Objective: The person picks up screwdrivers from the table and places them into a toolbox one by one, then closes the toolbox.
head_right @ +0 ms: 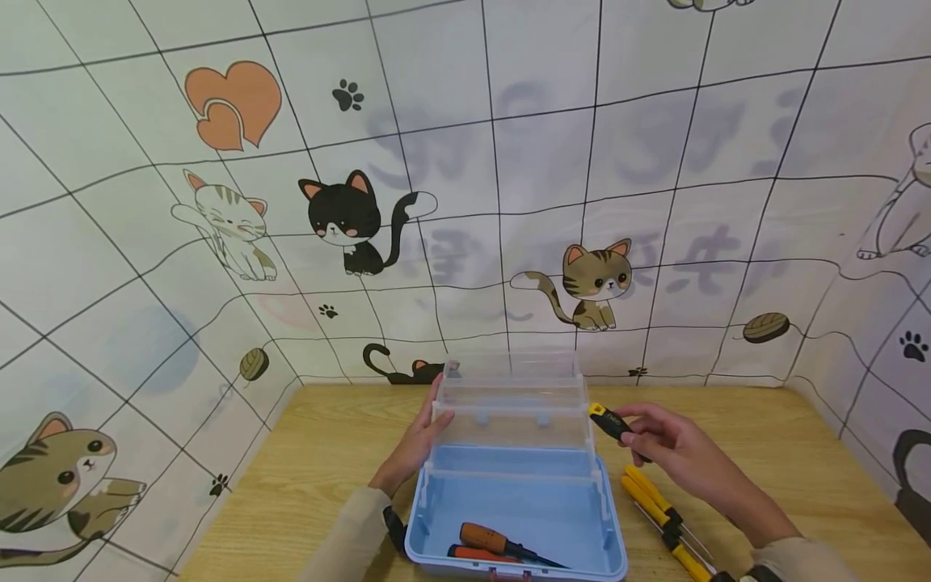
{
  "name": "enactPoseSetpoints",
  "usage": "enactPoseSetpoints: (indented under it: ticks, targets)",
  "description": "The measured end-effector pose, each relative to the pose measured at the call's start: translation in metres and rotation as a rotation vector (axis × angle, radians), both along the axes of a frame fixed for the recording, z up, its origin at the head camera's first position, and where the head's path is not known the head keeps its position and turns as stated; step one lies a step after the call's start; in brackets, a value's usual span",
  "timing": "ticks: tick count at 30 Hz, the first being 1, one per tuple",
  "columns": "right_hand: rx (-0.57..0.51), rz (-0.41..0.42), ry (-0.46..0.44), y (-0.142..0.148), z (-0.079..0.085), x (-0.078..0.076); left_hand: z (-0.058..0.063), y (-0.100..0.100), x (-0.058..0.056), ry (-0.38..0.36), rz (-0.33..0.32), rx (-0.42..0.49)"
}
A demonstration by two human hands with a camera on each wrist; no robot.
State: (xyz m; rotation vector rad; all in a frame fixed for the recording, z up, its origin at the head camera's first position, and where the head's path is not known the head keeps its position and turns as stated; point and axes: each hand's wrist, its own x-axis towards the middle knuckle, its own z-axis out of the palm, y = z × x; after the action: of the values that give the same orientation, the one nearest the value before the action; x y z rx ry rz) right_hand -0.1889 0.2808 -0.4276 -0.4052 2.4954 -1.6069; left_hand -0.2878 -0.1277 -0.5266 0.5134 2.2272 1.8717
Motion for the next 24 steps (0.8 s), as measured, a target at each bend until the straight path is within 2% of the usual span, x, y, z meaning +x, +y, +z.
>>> enactPoseSetpoints:
  ticks: [5, 24]
  targets:
    - [-0.018, 0.039, 0.027, -0.005, 0.001, -0.001, 0.0, 0.0, -0.001, 0.008, 0.009, -0.016]
    - [-0.11, 0.216, 0.086, -0.031, 0.004, -0.003, -0.002, 0.0, -0.002, 0.004, -0.021, 0.022]
